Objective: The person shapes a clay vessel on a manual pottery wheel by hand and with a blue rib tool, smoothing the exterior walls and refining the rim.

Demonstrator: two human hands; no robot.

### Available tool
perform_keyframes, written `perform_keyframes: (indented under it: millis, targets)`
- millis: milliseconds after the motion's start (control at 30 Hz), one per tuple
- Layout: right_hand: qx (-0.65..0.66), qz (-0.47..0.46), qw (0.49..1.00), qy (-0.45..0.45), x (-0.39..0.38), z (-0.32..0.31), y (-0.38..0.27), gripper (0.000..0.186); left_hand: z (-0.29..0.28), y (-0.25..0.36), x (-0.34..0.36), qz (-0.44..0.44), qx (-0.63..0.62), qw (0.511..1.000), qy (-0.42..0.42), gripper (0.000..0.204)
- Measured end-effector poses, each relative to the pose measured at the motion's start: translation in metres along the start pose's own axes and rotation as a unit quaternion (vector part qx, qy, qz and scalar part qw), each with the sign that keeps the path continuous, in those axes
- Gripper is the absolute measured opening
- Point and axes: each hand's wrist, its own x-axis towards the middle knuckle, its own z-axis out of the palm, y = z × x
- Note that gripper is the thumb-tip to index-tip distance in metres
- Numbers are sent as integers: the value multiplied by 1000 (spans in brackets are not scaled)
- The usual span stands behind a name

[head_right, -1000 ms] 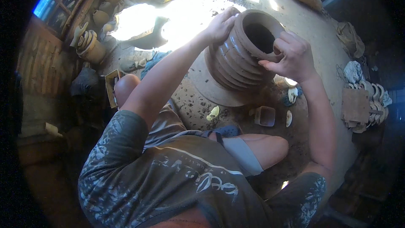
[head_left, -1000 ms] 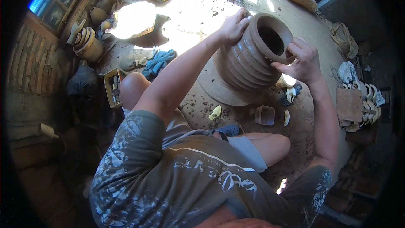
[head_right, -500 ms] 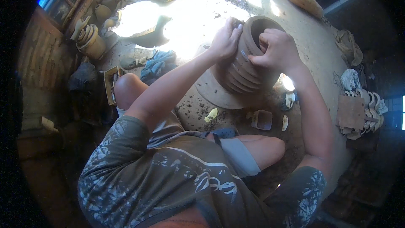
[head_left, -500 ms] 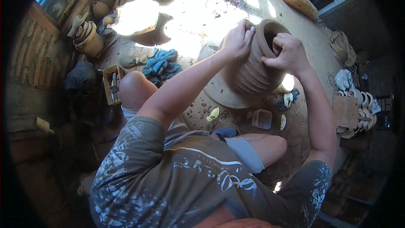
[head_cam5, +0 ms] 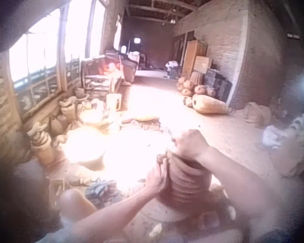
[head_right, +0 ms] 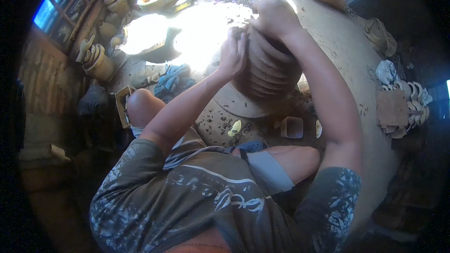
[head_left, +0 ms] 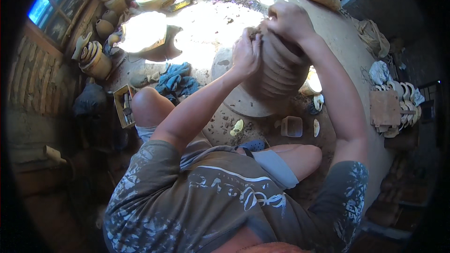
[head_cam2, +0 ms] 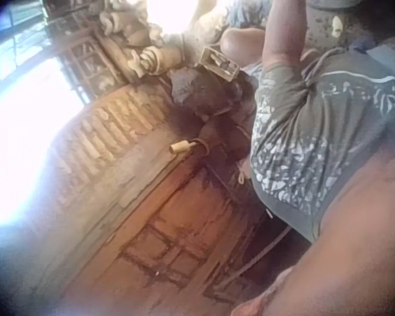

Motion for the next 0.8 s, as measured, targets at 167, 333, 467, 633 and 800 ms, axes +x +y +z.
perform_keyframes:
  millis: [167,333,467,633,800]
  targets:
    - [154,-2,981,120,4,-39,-15,22,-22,-2,-4,4,-49,998,-35,27]
    - [208,114,965,117,-100,-71,-69,30,-58,15,-9,31,-35,998,-51,34]
    - [298,284,903,125,-195,-44,-110,22,-46,25,-9,49,-74,995,-48,39]
    - [359,442,819,78,-263,-7,-141,18,-4,29,4,56,-76,996,6,37]
    - [449,444,749,199,-270,-3,-134,20,10,23,3,16,-8,1000,-10,32]
